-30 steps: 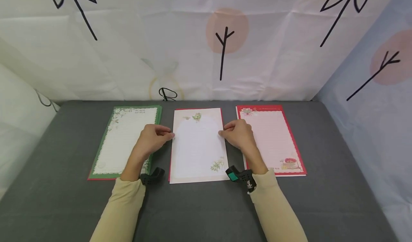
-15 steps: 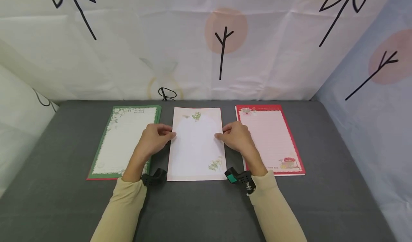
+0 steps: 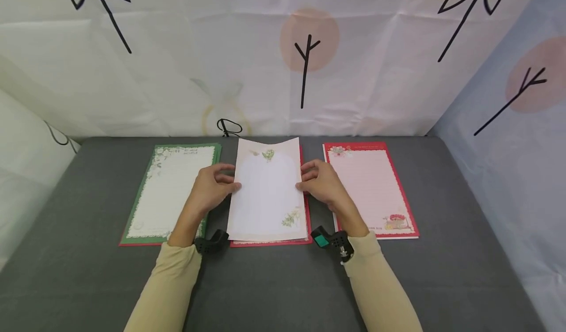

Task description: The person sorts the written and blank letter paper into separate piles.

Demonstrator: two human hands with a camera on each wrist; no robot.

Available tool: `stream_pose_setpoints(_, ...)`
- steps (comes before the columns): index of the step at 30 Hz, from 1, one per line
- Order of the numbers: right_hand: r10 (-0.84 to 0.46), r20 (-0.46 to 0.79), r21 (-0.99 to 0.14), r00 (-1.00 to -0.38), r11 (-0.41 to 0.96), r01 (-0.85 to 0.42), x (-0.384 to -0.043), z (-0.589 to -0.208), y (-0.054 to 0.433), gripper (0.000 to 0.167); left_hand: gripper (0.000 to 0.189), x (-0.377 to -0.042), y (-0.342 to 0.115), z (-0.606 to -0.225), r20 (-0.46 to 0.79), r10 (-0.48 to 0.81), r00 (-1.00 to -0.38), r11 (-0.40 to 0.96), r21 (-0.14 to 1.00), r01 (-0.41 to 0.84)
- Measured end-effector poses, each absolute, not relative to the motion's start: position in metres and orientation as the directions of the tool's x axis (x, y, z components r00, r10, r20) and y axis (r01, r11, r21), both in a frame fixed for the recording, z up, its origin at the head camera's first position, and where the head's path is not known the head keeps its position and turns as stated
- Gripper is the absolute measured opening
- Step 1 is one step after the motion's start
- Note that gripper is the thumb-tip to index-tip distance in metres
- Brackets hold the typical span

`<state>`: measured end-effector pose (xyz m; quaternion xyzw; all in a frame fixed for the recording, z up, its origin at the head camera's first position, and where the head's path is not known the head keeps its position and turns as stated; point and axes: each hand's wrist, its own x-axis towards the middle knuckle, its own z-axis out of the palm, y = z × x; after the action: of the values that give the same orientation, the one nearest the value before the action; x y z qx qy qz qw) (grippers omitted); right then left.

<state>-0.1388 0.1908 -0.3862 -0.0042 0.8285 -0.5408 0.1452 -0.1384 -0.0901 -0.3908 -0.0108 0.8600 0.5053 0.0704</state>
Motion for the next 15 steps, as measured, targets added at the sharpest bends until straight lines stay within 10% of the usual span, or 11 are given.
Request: stream_pose_setpoints(15, -0.106, -0.283, -0.887, -0.953, 0.407, 0.218, -0.1419, -0.395, 0.197, 0.03, 0.022, -0.142, -0.093, -0.3987, -0.207, 0.037, -0.978, 0.432, 0.885, -0.172)
